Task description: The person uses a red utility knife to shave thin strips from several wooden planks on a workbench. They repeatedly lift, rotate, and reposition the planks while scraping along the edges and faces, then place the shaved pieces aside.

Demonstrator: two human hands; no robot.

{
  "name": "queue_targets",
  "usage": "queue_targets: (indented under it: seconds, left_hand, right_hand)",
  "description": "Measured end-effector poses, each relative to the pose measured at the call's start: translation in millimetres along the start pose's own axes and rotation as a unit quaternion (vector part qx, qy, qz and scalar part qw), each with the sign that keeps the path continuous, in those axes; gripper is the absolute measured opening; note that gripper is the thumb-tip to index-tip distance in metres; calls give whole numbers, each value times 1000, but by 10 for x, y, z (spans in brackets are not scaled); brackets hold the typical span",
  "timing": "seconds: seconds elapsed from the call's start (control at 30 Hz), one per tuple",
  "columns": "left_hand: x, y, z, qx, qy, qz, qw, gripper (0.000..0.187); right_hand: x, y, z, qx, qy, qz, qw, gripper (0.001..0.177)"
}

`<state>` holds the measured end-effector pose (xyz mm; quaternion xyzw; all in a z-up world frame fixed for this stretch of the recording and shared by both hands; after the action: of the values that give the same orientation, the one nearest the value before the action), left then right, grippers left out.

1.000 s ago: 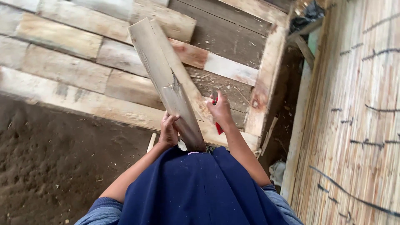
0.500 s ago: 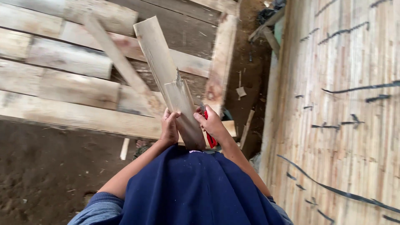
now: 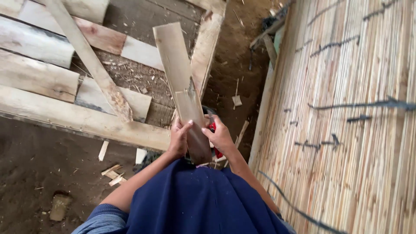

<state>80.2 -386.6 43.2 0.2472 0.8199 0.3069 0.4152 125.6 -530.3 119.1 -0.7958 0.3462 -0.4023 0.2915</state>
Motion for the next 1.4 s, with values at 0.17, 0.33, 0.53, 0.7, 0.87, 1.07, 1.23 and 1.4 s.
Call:
queue_targets:
  seconds: [0.17,0.33,0.53,0.7,0.87,1.07,1.23,1.4]
  left_hand:
    - [-198,234,147,-6,-16,4,1000,34]
    - [-285,491,393,-26,-36,13,999,34]
    - [-157,876,553,-30,-40,33,998,30]
    - [-36,1296,565,-67,-15,16,997,25]
    - [126,1468,650,-94,11,-4,995,23]
    - [452,1414,961,-144,62,-2,988,18]
    - [442,1456,1288,-181,142,-19,973,13]
    - [3,1601,1578,-215,200,25,956,4]
  right_hand:
    - [177,-134,304,22,24,131,991,40]
    - [208,-395,747,44,22,146,988,34]
    - [-80,-842,1019,109,-2,187,976,31]
    - [-340,-1098,1087,79,-74,110,988,36]
    - [-582,-1501,1195,65,-80,16,995,36]
    - [-803,-1741,1476,187,-73,-128,971,45]
    - [-888,-1893,1963,248,-111,-152,950,49]
    - [-701,-2053,2492,239,-185,-152,941,47]
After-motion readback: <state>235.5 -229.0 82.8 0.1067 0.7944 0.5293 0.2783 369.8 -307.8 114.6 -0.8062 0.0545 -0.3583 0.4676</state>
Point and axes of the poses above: each hand's wrist, its own z-axis towards the middle knuckle, its own x-axis out of the back of the hand, y = z × x, the point moved 4 cm from there along z, towards the middle knuckle
